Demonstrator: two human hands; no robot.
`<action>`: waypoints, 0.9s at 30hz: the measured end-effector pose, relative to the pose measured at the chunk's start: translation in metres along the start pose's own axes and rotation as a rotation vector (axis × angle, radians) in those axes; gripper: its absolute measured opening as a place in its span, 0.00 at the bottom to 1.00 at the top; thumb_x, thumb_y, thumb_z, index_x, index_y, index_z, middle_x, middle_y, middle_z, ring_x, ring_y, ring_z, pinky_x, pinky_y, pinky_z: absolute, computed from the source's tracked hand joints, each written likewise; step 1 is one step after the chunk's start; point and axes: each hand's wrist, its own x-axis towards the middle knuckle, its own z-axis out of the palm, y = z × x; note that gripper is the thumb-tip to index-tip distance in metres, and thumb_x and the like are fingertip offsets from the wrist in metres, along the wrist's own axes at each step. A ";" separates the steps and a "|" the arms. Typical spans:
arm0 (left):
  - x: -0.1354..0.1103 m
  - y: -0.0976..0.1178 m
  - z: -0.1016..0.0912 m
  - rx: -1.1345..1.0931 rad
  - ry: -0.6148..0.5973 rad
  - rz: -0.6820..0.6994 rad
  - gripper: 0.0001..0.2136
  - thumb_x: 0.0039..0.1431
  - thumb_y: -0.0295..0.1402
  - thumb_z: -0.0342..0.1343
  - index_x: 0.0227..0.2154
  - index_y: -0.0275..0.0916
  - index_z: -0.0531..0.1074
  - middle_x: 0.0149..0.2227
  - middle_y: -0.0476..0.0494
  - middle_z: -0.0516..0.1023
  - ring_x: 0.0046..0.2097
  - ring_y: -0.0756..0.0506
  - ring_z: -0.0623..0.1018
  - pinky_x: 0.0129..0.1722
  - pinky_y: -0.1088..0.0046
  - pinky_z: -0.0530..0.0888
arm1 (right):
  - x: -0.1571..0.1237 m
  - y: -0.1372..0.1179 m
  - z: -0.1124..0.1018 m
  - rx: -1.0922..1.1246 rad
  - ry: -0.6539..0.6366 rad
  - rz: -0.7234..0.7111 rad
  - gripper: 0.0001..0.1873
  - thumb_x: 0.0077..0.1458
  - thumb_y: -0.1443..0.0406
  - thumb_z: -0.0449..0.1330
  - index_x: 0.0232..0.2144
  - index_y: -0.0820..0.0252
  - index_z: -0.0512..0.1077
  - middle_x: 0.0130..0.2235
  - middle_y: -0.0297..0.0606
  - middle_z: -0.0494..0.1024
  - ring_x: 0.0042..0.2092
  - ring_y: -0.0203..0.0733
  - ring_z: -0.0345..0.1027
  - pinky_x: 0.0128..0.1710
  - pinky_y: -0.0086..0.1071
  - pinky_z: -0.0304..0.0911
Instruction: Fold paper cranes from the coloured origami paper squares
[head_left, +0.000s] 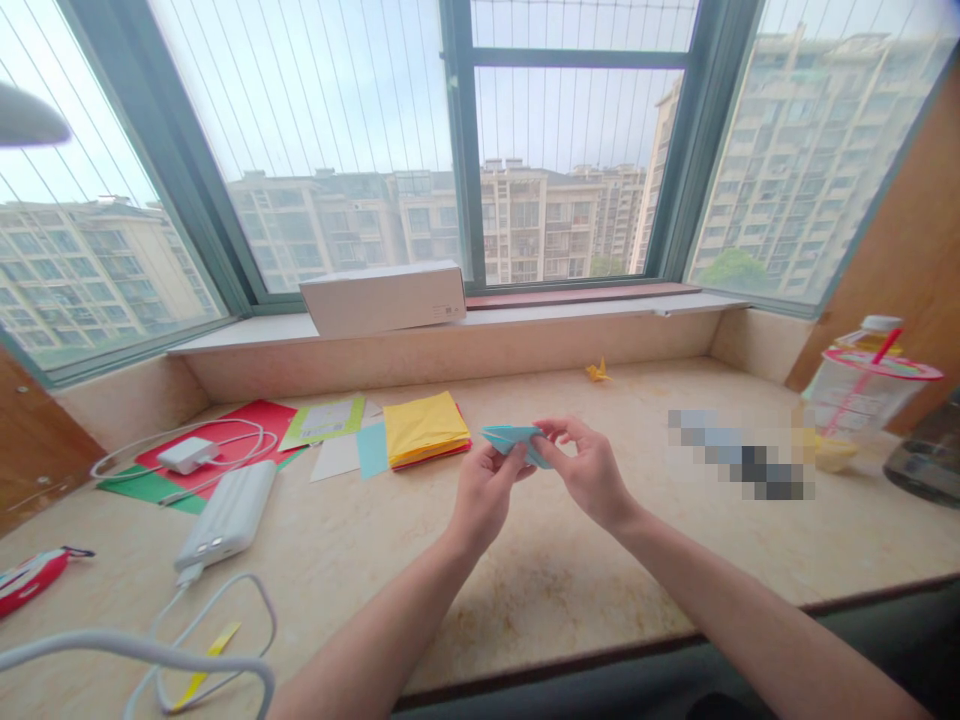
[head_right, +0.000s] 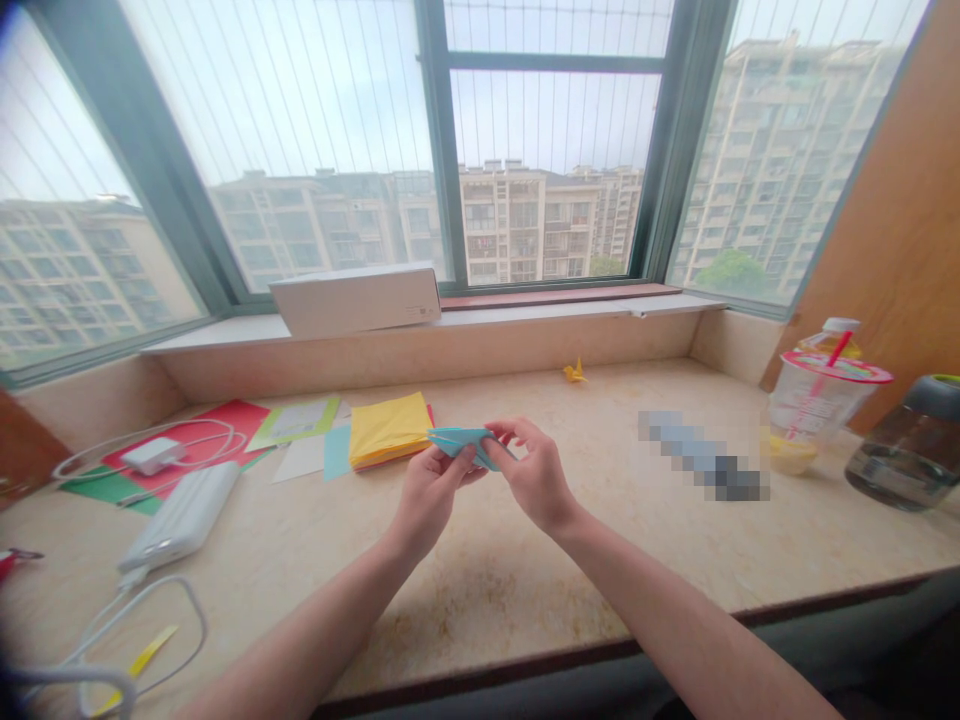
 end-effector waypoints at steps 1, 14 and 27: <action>0.000 0.000 0.000 0.011 0.004 -0.002 0.14 0.52 0.39 0.65 0.36 0.34 0.79 0.34 0.41 0.83 0.39 0.42 0.81 0.46 0.60 0.78 | 0.000 0.000 0.000 -0.009 0.011 -0.011 0.08 0.55 0.61 0.63 0.36 0.57 0.77 0.33 0.37 0.80 0.35 0.43 0.72 0.40 0.39 0.65; 0.000 0.001 -0.001 -0.045 0.075 0.014 0.13 0.51 0.39 0.66 0.34 0.33 0.78 0.35 0.41 0.83 0.40 0.40 0.82 0.47 0.58 0.78 | -0.006 0.005 0.001 -0.075 -0.105 -0.293 0.11 0.59 0.66 0.59 0.42 0.51 0.79 0.44 0.41 0.75 0.42 0.43 0.71 0.44 0.42 0.70; 0.002 -0.007 -0.004 0.072 0.002 0.045 0.13 0.54 0.40 0.63 0.35 0.34 0.79 0.35 0.42 0.83 0.37 0.41 0.82 0.42 0.60 0.80 | 0.001 0.007 0.001 0.037 -0.107 -0.042 0.10 0.55 0.60 0.62 0.39 0.58 0.76 0.34 0.38 0.80 0.34 0.42 0.72 0.36 0.37 0.68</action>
